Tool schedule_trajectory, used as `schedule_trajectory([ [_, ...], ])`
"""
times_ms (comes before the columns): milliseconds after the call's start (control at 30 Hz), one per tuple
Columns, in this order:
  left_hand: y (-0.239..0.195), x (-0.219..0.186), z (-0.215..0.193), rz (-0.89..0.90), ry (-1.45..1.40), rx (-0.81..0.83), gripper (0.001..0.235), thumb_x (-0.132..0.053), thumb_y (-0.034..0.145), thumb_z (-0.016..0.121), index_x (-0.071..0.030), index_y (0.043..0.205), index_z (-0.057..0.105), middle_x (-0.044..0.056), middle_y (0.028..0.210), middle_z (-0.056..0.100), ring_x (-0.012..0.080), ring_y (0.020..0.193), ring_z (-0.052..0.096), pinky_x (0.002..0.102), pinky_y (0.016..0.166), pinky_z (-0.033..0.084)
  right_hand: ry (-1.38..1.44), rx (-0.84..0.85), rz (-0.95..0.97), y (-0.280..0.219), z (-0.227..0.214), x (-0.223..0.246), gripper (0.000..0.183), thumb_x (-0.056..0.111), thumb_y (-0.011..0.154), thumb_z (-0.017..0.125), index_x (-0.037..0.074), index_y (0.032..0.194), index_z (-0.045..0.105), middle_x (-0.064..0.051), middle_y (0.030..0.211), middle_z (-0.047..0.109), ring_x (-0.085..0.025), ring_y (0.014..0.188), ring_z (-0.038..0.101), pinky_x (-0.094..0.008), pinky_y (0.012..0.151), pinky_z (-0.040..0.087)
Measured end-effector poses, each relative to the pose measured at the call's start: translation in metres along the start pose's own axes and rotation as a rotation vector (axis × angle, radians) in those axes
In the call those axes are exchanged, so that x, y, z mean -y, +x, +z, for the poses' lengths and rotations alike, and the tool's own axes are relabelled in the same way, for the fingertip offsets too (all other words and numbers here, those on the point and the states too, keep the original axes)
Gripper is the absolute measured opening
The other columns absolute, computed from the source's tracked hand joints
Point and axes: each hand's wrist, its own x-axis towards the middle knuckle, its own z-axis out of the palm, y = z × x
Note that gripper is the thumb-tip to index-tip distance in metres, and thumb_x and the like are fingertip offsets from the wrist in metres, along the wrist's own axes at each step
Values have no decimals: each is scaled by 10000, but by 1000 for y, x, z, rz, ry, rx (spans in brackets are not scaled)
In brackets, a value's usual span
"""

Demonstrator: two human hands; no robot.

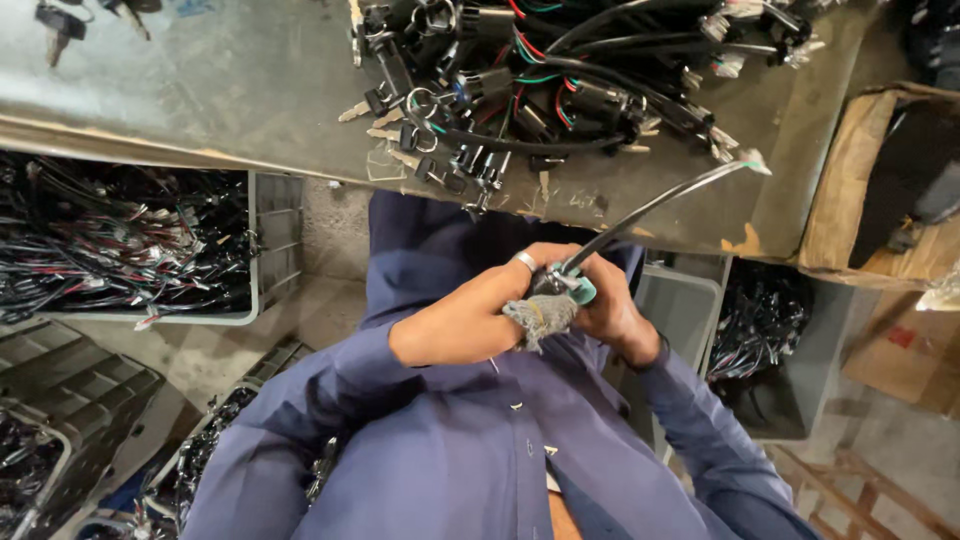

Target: The person repeatedly strips the outer insulation from black wires using pliers, then pulls off the removed sheath and places the processed wires on the table. The task continues with multiple wires handled one at a time.

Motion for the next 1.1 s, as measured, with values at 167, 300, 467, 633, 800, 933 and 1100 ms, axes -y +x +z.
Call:
schedule_trajectory([
  [167, 1, 15, 0, -162, 934, -309, 746, -49, 839, 688, -53, 1515, 373, 162, 1067, 649, 373, 927, 670, 467, 736, 508, -281, -16, 189, -16, -3, 16, 415, -14, 810, 692, -2, 1210, 586, -137, 1035, 693, -341, 957, 673, -372, 824, 521],
  [300, -4, -4, -6, 142, 1001, -366, 574, -94, 780, 721, -36, 1289, 463, 203, 1113, 593, 415, 971, 644, 450, 744, 521, -289, -116, 503, -26, 3, 33, 293, 92, 889, 781, 31, 1139, 641, -138, 906, 684, -316, 778, 666, -374, 718, 531],
  [467, -39, -61, -67, 58, 1193, -704, 289, -104, 911, 709, -34, 1129, 533, 234, 1087, 561, 446, 1079, 558, 523, 945, 455, -458, -369, 147, 0, -18, 51, 252, 155, 924, 797, 58, 1076, 622, -125, 972, 683, -309, 870, 669, -393, 774, 530],
  [633, -23, -46, -156, 33, 1918, -730, 722, -24, 876, 719, -31, 1560, 490, 288, 1469, 446, 444, 1390, 366, 602, 1114, 348, -902, -259, 6, 32, -41, 35, 454, 169, 926, 780, -12, 1304, 606, -195, 1274, 635, -382, 1228, 563, -511, 1068, 420],
  [800, 13, -39, -184, 303, 1826, -150, 708, -35, 652, 752, -162, 1341, 645, 177, 1535, 468, 389, 1463, 345, 573, 1167, 270, -936, -243, -16, 22, -40, 19, 501, 39, 962, 699, 20, 1448, 580, -167, 1440, 628, -352, 1422, 526, -498, 1211, 366],
  [933, 27, -63, -187, 427, 1678, -134, 557, -47, 680, 747, -131, 1225, 666, 123, 1353, 575, 345, 1363, 461, 566, 1152, 302, -915, -357, -21, 22, -48, 13, 505, -2, 958, 677, 33, 1457, 602, -198, 1479, 607, -369, 1456, 511, -503, 1253, 341],
  [1100, 26, -82, -154, 319, 487, -676, 337, -52, 921, 535, -89, 1256, 540, 72, 1120, 572, 229, 991, 582, 335, 878, 477, -517, -647, -77, 47, -14, 48, 231, 195, 1107, 643, 86, 1311, 660, -121, 1293, 667, -288, 1232, 622, -374, 1081, 482],
])
